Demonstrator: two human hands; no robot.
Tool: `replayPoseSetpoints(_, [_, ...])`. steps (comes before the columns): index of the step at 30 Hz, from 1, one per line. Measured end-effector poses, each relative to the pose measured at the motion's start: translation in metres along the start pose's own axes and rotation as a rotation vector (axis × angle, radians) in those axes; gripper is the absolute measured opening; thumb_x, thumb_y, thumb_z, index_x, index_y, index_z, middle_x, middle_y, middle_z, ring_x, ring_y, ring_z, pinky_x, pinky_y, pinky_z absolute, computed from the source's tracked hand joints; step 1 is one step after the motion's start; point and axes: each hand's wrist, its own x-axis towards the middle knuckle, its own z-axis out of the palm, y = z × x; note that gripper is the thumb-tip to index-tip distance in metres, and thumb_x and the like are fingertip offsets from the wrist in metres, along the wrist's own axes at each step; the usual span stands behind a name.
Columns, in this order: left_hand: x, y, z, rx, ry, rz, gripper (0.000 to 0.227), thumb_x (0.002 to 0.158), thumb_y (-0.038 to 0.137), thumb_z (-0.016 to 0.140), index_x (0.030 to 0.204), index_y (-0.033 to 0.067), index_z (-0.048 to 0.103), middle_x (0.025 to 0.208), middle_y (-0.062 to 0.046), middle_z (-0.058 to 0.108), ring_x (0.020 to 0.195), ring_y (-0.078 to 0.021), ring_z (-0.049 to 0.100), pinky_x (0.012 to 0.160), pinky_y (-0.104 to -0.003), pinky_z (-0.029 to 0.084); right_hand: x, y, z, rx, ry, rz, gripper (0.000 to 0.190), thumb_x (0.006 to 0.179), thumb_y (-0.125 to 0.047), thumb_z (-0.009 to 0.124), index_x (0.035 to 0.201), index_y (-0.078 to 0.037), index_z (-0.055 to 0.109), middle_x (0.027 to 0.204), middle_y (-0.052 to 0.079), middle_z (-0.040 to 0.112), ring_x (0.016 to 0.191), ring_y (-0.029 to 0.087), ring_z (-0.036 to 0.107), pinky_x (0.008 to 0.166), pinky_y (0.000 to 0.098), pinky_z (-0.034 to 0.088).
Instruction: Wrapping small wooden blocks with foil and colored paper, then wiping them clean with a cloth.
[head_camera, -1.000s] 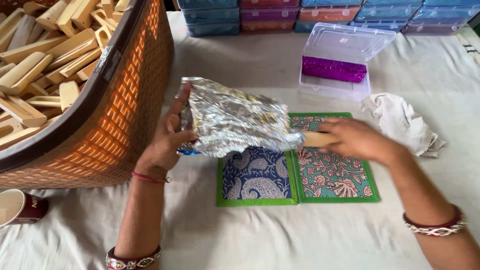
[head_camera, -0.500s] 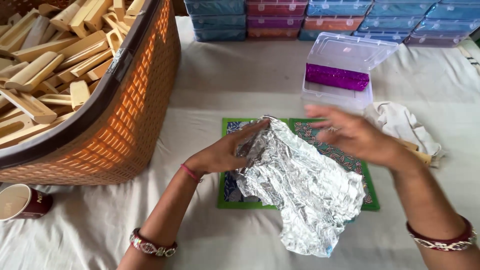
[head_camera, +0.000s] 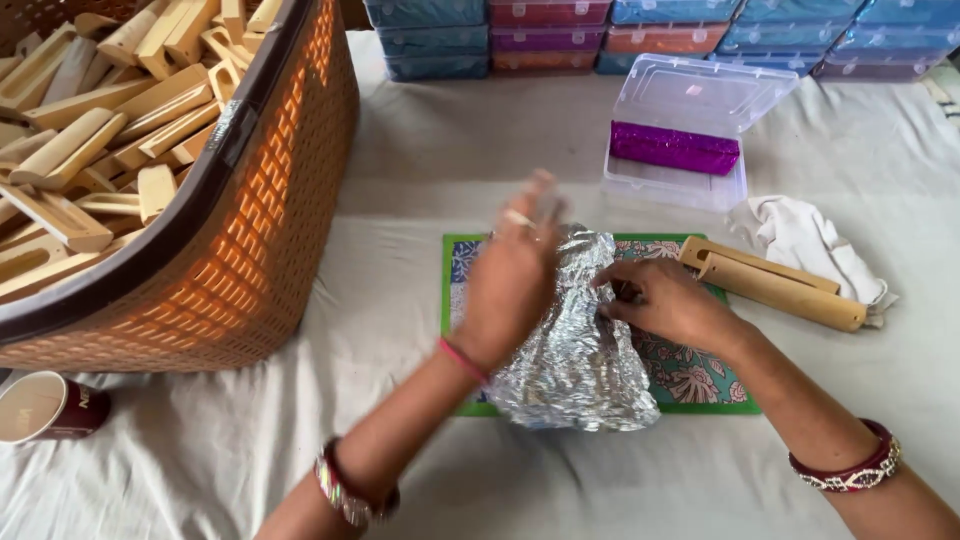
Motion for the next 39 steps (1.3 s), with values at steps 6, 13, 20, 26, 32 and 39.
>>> replayPoseSetpoints(6, [-0.007,0.065,-0.003,-0.185,-0.797,-0.253,0.07,0.107,0.039,0.036,0.17,0.0221,0.013,0.176,-0.01,0.016,0.118,-0.036,0.063,0.098,-0.047,0.056,0.01,0.064,0.019,-0.249,0.055,-0.004,0.028,0.08,-0.011,0.078,0.105,0.0,0.072,0.09,0.015,0.075,0.081,0.022,0.072,0.076,0.0402,0.058])
replayPoseSetpoints(13, [-0.024,-0.03,0.048,0.259,-0.492,-0.152,0.072,0.099,0.064,0.032,0.158,0.0233,0.029,0.167,-0.014,0.021,0.156,-0.0345,0.013,0.124,-0.056,0.002,-0.004,0.022,0.006,0.156,-0.081,0.139,0.042,0.084,-0.021,0.079,0.124,-0.009,0.073,0.078,0.014,0.072,0.069,0.022,0.065,0.067,0.0422,0.054])
replayPoseSetpoints(20, [-0.029,-0.038,0.049,0.206,-0.42,-0.156,0.083,0.095,0.072,0.036,0.158,0.0177,0.031,0.166,-0.02,0.02,0.154,-0.0397,0.012,0.122,-0.058,0.006,-0.028,-0.015,-0.007,-0.309,0.329,-0.039,0.042,0.094,-0.022,0.07,0.133,-0.008,0.064,0.126,0.013,0.065,0.109,0.026,0.067,0.094,0.04,0.056])
replayPoseSetpoints(26, [-0.033,-0.035,0.045,0.318,-0.436,-0.081,0.09,0.09,0.067,0.046,0.16,0.0158,0.023,0.166,-0.022,0.016,0.153,-0.0391,0.008,0.12,-0.061,0.007,0.037,-0.086,0.066,-0.046,0.219,-0.302,0.073,0.102,-0.042,0.052,0.16,-0.006,0.025,0.165,0.02,0.029,0.154,0.035,0.025,0.118,0.0472,0.031])
replayPoseSetpoints(32, [-0.044,-0.057,0.078,0.522,-0.394,0.005,0.09,0.089,0.063,0.05,0.162,0.0178,0.021,0.167,-0.02,0.017,0.154,-0.0393,0.005,0.121,-0.06,0.007,0.082,-0.062,0.091,-0.224,0.078,-0.114,0.088,0.1,-0.068,0.019,0.162,-0.005,0.011,0.171,0.017,0.012,0.158,0.03,0.01,0.125,0.0507,0.009])
replayPoseSetpoints(39, [-0.022,-0.048,0.041,0.226,-0.532,-0.145,0.103,0.088,0.08,0.037,0.159,0.0075,0.023,0.167,-0.018,0.017,0.155,-0.0341,0.011,0.124,-0.051,0.008,0.062,0.006,0.068,-0.441,0.022,0.063,0.093,0.095,-0.071,0.001,0.162,-0.007,0.006,0.172,0.012,0.002,0.158,0.026,0.005,0.125,0.0489,0.008])
